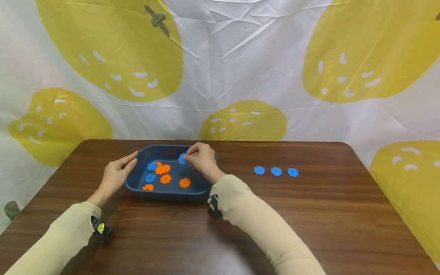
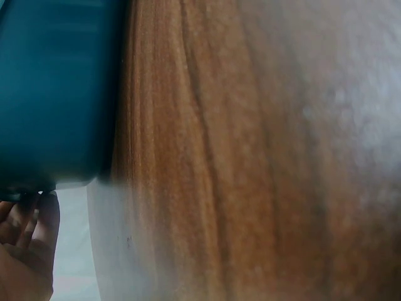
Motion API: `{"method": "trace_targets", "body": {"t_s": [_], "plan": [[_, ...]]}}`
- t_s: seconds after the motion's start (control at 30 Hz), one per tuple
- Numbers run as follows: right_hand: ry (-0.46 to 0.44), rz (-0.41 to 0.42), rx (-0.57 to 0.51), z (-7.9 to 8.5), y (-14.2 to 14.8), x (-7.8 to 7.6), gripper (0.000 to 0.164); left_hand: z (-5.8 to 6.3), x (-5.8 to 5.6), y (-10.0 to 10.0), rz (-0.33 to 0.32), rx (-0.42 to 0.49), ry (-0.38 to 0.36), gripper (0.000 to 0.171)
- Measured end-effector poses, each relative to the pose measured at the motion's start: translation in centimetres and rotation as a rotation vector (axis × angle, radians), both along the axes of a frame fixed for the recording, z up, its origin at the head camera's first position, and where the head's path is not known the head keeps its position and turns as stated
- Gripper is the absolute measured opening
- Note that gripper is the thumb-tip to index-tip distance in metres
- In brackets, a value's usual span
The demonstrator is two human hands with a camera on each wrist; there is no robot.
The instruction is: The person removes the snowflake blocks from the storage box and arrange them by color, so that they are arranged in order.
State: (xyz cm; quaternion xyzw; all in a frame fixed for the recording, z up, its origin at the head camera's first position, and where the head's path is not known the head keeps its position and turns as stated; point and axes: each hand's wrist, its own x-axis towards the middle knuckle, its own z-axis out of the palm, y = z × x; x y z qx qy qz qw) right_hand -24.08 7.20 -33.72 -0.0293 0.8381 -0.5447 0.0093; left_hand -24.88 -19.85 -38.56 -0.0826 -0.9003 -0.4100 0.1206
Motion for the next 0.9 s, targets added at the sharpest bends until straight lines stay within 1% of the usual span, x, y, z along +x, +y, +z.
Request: {"method": "trace_targets", "body": {"t_s": [0.17,0.27,0.37,0.43,0.57,0.73,0.9], "plan": [[0.042,-0.070,-0.026,0.3,3.3,0.2,0.016,0.1,0.0,0.0,0.003,0.001,-0.001,0.039],[0.057,-0.106,-0.077,0.5,5.6,0.3,0.018,0.1,-0.1,-0.1,0.003,-0.010,0.005,0.039],[0.047,-0.143,-0.126,0.4,8.4,0.6,0.019,0.2,-0.1,-0.4,0.001,-0.012,0.012,0.039],[0.044,-0.179,-0.137,0.1,10.5,0.8,0.020,0.3,0.0,-0.6,0.003,-0.011,0.019,0.039],[0.025,-0.277,-0.104,-0.8,15.3,1.7,0.020,0.3,0.2,-0.9,0.010,-0.024,0.024,0.040],[-0.002,-0.415,-0.074,-2.1,21.3,3.2,0.018,0.3,0.3,-0.9,0.005,-0.019,0.035,0.040],[-0.062,-0.520,-0.037,-3.1,25.8,4.7,0.019,0.3,0.4,-1.0,0.005,-0.008,0.040,0.040]]}}
